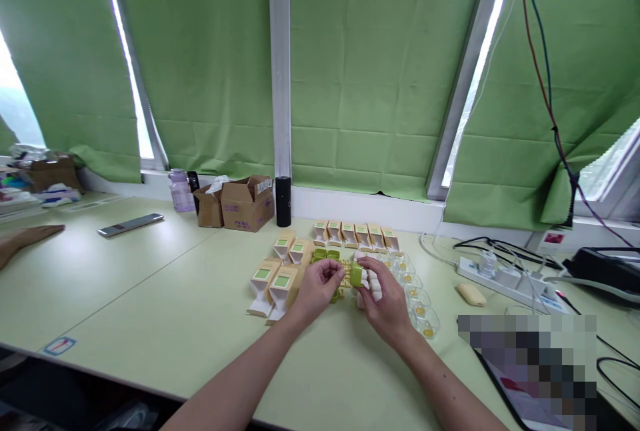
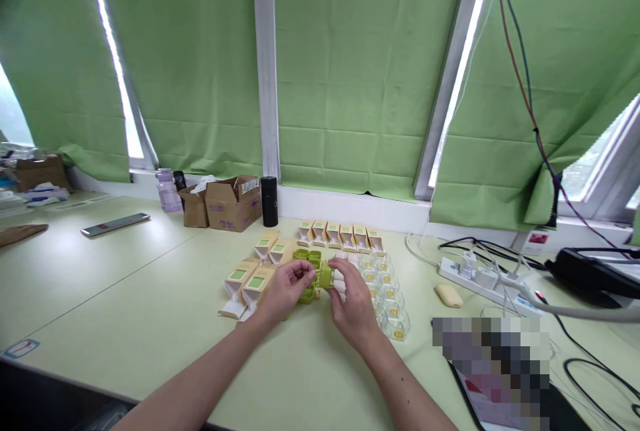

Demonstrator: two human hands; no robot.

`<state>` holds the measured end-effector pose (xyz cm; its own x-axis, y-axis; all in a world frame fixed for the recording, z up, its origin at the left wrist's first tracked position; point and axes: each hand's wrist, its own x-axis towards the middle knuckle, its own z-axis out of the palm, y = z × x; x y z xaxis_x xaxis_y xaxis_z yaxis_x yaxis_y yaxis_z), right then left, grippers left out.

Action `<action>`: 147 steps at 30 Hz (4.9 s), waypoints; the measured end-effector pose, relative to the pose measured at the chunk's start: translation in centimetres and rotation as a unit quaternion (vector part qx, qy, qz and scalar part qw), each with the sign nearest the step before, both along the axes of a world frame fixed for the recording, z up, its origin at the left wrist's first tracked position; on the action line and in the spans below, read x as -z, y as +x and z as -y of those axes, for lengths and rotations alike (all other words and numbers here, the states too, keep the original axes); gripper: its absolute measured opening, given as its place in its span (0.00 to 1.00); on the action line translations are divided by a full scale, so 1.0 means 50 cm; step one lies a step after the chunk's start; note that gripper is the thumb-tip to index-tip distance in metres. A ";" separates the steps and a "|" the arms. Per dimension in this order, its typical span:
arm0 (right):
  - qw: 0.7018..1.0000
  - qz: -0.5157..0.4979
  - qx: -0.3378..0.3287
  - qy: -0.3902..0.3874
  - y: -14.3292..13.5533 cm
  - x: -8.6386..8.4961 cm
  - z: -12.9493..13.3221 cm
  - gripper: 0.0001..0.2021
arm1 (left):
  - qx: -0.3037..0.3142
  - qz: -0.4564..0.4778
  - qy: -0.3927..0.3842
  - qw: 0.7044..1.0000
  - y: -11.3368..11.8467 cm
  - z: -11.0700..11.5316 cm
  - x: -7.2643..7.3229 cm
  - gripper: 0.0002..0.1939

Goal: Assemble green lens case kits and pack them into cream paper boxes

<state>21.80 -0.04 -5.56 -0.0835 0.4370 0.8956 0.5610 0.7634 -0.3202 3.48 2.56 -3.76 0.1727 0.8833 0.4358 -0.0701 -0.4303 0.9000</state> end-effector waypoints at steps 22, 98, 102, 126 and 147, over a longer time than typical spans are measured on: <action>1.000 0.007 0.006 0.002 0.004 0.001 -0.002 0.23 | -0.010 0.003 0.000 1.000 -0.006 0.000 0.000 0.18; 0.994 0.094 -0.026 0.056 0.005 -0.012 0.003 0.18 | -0.112 -0.162 0.309 0.930 -0.012 0.024 -0.003 0.20; 0.993 0.099 -0.027 0.055 0.005 -0.011 0.002 0.20 | -0.114 -0.164 0.309 0.930 -0.011 0.023 -0.001 0.21; 0.900 -0.257 -0.183 -0.302 -0.013 -0.031 -0.001 0.23 | -0.148 -0.221 0.342 0.901 -0.007 0.021 0.006 0.24; 0.906 -0.214 -0.143 -0.337 -0.011 -0.039 0.007 0.28 | -0.119 -0.251 0.340 0.898 -0.005 0.013 0.022 0.26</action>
